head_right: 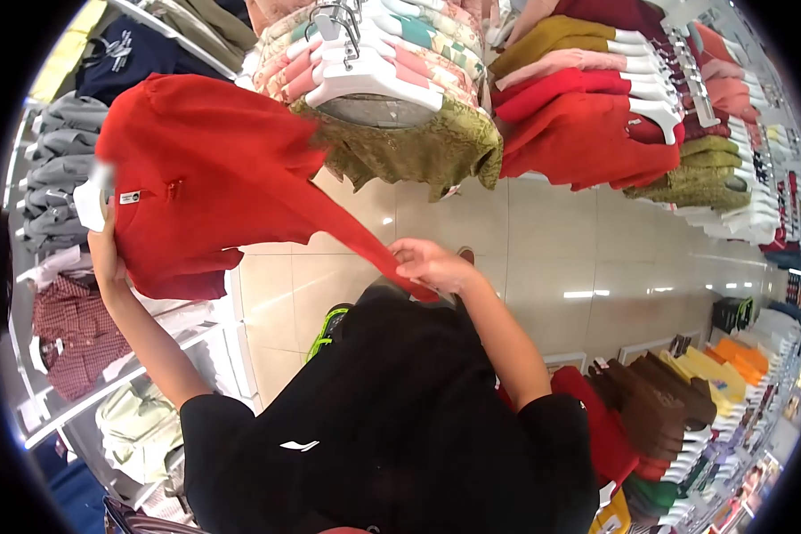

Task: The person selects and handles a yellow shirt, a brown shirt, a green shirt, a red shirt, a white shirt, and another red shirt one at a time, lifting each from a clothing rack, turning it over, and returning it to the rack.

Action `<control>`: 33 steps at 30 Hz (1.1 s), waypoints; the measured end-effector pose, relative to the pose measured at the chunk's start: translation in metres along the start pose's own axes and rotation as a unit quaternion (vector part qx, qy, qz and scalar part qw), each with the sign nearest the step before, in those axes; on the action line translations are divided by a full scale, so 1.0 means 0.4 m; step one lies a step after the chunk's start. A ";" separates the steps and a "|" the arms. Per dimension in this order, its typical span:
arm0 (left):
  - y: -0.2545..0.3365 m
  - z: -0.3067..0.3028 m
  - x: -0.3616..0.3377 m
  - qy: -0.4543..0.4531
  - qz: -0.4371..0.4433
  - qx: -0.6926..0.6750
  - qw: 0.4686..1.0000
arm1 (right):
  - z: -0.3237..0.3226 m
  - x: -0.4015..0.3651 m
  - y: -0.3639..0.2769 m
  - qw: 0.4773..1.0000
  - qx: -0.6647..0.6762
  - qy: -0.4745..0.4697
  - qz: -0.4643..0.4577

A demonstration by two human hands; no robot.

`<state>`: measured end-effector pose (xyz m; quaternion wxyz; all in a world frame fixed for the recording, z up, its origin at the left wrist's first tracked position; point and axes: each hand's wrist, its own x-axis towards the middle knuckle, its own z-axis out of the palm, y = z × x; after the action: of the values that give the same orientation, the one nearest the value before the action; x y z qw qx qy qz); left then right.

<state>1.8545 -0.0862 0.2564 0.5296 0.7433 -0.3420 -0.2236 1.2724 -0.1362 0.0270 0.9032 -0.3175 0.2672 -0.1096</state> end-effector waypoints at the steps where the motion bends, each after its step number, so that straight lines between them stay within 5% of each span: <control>1: -0.001 0.009 0.003 0.007 0.013 0.004 1.000 | 0.016 0.016 0.024 0.999 -0.035 -0.011 -0.022; 5: 0.006 0.054 -0.004 -0.008 0.040 0.003 0.999 | 0.085 0.045 0.075 0.966 -0.234 0.110 -0.027; 10: 0.021 0.169 -0.098 -0.072 0.139 0.106 0.982 | 0.175 0.031 0.060 0.946 -0.055 0.296 -0.122; 15: 0.021 0.348 -0.200 -0.173 0.071 0.137 0.973 | 0.212 0.001 -0.029 0.888 -0.071 0.413 -0.189; 20: 0.052 0.477 -0.231 -0.249 0.069 0.104 0.960 | 0.225 -0.015 -0.038 0.748 -0.223 0.537 -0.321; 24: 0.097 0.556 -0.272 -0.304 0.104 0.130 0.938 | 0.208 -0.089 -0.016 0.772 -0.221 0.568 -0.180; 26: 0.125 0.613 -0.328 -0.302 0.165 0.092 0.935 | 0.153 -0.143 0.025 0.739 -0.251 0.550 -0.296; 27: 0.139 0.644 -0.358 -0.303 0.200 0.090 0.927 | 0.138 -0.167 0.040 0.686 -0.208 0.590 -0.372; 30: 0.162 0.740 -0.446 -0.296 0.297 0.100 0.902 | 0.165 -0.340 -0.020 0.670 -0.009 0.579 -0.465; 31: 0.168 0.774 -0.483 -0.296 0.304 0.105 0.900 | 0.176 -0.386 -0.029 0.617 -0.002 0.572 -0.540; 33: 0.178 0.845 -0.563 -0.278 0.369 0.123 0.878 | 0.220 -0.476 -0.054 0.568 -0.183 0.612 -0.519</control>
<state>1.4504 -0.1472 0.2020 0.3611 0.5295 -0.7497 -0.1650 1.1617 -0.0376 0.1769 0.2351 -0.4168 0.5601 -0.6762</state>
